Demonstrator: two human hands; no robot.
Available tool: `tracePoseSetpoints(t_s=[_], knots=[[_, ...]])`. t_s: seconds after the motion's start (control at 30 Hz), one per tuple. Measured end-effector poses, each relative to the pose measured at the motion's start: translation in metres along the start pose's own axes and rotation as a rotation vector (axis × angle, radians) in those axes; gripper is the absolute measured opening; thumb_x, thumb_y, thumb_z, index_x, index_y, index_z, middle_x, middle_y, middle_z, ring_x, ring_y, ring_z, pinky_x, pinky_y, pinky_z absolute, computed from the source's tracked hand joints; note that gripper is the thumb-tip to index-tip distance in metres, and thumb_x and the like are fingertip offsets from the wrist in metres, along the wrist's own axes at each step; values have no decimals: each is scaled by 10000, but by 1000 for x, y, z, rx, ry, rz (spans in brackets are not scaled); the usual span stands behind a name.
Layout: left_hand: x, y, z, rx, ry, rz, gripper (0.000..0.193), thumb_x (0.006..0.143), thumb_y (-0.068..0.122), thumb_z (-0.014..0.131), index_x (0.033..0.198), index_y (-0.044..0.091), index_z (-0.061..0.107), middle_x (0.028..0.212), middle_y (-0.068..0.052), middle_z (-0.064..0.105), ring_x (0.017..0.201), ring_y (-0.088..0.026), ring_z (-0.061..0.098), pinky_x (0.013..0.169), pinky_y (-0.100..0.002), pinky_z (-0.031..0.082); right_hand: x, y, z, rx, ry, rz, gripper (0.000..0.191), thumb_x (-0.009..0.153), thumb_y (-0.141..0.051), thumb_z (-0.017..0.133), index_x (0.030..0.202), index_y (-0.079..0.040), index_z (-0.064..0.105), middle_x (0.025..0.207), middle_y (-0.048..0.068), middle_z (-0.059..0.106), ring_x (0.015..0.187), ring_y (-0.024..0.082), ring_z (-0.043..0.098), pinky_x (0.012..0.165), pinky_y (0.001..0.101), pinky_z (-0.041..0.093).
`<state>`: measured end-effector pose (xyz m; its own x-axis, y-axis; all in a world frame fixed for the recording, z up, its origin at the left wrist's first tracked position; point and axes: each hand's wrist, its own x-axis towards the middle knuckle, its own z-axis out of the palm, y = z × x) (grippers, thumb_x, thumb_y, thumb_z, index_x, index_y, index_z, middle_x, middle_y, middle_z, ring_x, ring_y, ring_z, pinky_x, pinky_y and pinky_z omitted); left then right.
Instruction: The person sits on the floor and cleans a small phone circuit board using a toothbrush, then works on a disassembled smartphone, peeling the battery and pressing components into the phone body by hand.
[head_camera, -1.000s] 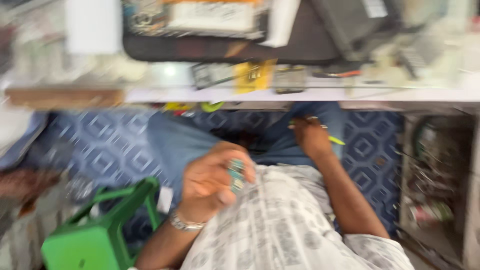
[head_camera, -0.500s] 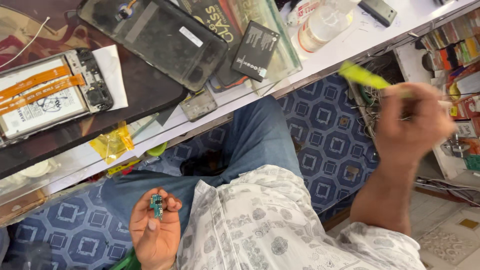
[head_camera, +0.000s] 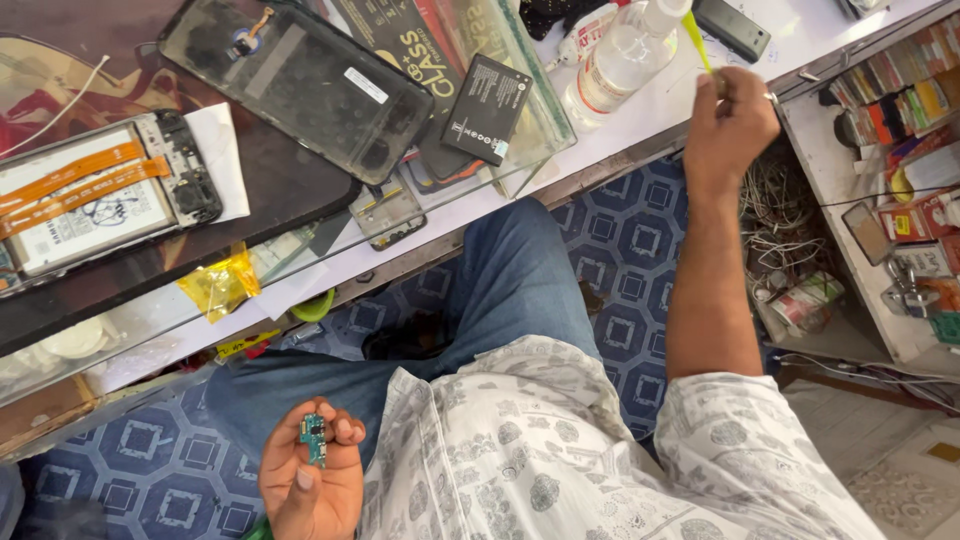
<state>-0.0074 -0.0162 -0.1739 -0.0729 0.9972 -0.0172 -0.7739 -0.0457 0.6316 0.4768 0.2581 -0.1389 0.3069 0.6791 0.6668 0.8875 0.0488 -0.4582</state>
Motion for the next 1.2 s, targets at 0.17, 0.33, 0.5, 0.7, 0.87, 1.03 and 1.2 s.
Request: tracePoseSetpoints(t_s=[0.17, 0.33, 0.5, 0.7, 0.87, 1.03, 1.2], knots=[[-12, 3, -5, -18, 19, 24, 582, 994, 149, 750, 1484, -76, 532, 1356, -241, 558, 1170, -319, 557, 1030, -494, 438, -2, -13, 10, -165, -6, -100, 244, 1077, -60, 701, 1291, 56, 715, 1013, 156, 644, 849, 217, 652, 664, 343, 537], [-17, -3, -1, -1, 67, 52, 586, 976, 153, 747, 1460, -97, 530, 1382, -250, 564, 1152, -325, 571, 1019, -503, 455, -46, -45, -12, 76, 63, -67, 121, 1086, -26, 666, 1157, 59, 715, 1008, 150, 662, 798, 223, 605, 675, 356, 470], [-17, 4, 18, 27, 54, -12, 613, 958, 140, 776, 1469, -95, 533, 1307, -243, 584, 1143, -321, 590, 1031, -495, 458, -103, -104, -54, 279, -168, -187, 94, 1071, -21, 763, 1012, 23, 703, 1025, 136, 751, 836, 221, 655, 653, 303, 477], [2, 35, 54, 322, -110, 111, 566, 935, 56, 829, 1432, -27, 573, 1397, -190, 579, 1142, -264, 667, 983, -413, 584, -144, -191, -81, 847, -461, -236, 213, 970, 20, 720, 833, 18, 558, 789, 99, 608, 645, 185, 618, 607, 306, 513], [11, 55, 86, 460, -239, 227, 565, 940, 12, 846, 1436, 19, 574, 1414, -189, 575, 1189, -239, 649, 1005, -377, 585, -151, -241, -96, 1090, -777, -212, 62, 952, 89, 579, 942, 75, 638, 818, 128, 664, 701, 200, 667, 650, 325, 562], [7, 66, 101, 759, -308, 341, 595, 881, 95, 906, 1385, 53, 591, 1332, -169, 658, 1144, -236, 714, 964, -331, 607, -145, -262, -108, 1353, -1120, -113, 118, 964, 25, 591, 1047, 70, 662, 899, 135, 692, 802, 200, 680, 747, 329, 549], [9, 67, 109, 853, -364, 425, 612, 874, 136, 927, 1375, 76, 580, 1289, -134, 688, 1131, -230, 696, 956, -341, 574, -141, -263, -107, 1568, -1501, 72, 172, 1008, -31, 596, 1131, 71, 662, 981, 137, 688, 870, 172, 641, 772, 305, 515]])
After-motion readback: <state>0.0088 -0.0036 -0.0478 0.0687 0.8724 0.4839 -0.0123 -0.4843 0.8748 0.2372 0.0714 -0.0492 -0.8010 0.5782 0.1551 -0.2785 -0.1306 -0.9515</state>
